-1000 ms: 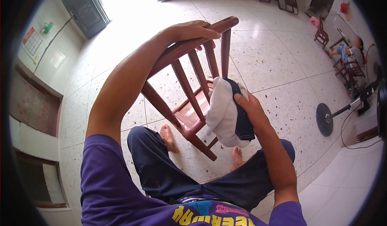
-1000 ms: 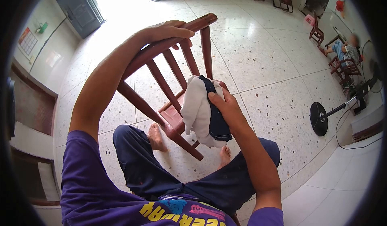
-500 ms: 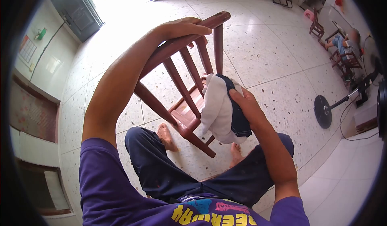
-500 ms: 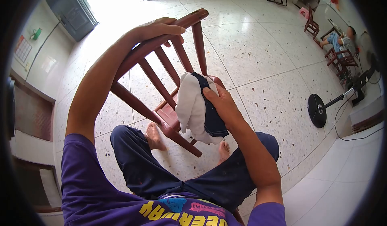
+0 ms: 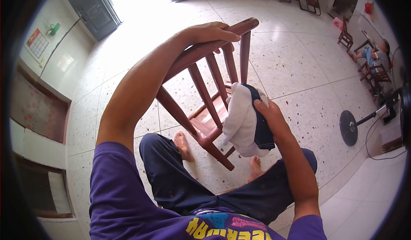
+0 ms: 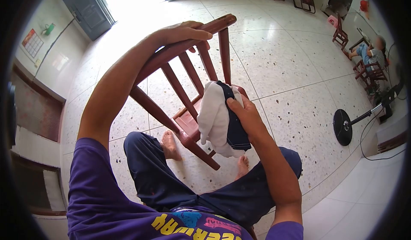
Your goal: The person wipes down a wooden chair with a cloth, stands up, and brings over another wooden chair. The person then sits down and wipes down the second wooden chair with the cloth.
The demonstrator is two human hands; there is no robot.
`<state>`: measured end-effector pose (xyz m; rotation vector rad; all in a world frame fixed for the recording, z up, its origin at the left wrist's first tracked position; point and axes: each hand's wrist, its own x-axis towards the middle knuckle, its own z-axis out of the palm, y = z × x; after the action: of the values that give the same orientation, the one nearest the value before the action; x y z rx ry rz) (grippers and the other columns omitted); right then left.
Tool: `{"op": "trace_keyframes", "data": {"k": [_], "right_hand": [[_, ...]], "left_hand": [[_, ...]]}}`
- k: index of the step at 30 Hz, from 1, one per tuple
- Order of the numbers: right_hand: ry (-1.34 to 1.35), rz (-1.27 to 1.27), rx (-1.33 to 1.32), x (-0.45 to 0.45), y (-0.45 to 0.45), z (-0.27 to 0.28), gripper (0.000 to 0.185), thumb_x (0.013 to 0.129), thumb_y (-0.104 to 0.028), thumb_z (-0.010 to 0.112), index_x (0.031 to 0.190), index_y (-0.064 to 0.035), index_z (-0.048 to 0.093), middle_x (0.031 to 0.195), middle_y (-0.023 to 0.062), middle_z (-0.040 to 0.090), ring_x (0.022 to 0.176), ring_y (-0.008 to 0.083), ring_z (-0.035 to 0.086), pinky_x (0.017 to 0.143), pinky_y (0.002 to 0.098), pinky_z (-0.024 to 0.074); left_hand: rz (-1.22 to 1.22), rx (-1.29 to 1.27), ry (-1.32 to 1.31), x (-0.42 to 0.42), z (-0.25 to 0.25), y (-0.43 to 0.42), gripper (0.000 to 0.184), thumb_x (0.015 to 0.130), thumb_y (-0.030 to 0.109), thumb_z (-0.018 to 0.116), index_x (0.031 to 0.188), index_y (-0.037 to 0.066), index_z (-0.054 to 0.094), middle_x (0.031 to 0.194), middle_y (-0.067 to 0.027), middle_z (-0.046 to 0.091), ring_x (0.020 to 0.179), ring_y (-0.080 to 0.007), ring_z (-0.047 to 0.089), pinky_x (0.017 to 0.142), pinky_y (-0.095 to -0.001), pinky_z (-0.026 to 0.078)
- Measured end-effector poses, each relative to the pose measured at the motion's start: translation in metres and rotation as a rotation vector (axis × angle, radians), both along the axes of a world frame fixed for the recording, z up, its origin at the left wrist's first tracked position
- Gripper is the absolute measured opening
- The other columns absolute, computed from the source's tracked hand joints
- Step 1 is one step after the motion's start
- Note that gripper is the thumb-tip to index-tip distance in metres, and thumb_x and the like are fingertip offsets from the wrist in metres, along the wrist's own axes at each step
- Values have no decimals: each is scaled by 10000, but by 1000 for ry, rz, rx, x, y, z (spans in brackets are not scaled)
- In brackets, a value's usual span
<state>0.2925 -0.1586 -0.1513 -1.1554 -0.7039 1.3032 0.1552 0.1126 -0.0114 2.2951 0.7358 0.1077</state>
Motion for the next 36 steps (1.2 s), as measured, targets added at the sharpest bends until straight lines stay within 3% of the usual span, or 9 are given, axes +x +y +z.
{"op": "trace_keyframes", "data": {"k": [25,28,30,36], "right_hand": [[-8,19,31,-1,-1,2,564,985,-340,640,1418,1,520,1216,111,667,1040,150,659,906,286,540],[-10,11,3,-1,-3,4,562,987,-336,637,1422,0,516,1218,110,666,1045,151,657,907,286,538],[-14,13,-8,-1,-3,6,560,987,-338,637,1418,-1,518,1212,108,667,1039,149,657,905,286,537],[-28,20,-13,0,-3,4,553,987,-344,637,1406,0,526,1195,102,670,1025,145,658,903,285,538]], "left_hand": [[-17,-11,-17,3,-2,1,816,793,632,652,1260,-33,574,1052,-159,742,941,-252,723,768,-355,595],[1,-10,-33,3,-4,1,793,757,626,675,1246,4,624,1072,-163,734,885,-270,718,755,-386,574],[-29,5,-10,4,-3,3,816,796,632,649,1258,-36,569,1050,-160,743,960,-248,722,779,-353,594],[-18,4,-16,3,-4,2,824,783,636,654,1255,-34,576,1036,-169,747,955,-252,726,775,-353,596]]}}
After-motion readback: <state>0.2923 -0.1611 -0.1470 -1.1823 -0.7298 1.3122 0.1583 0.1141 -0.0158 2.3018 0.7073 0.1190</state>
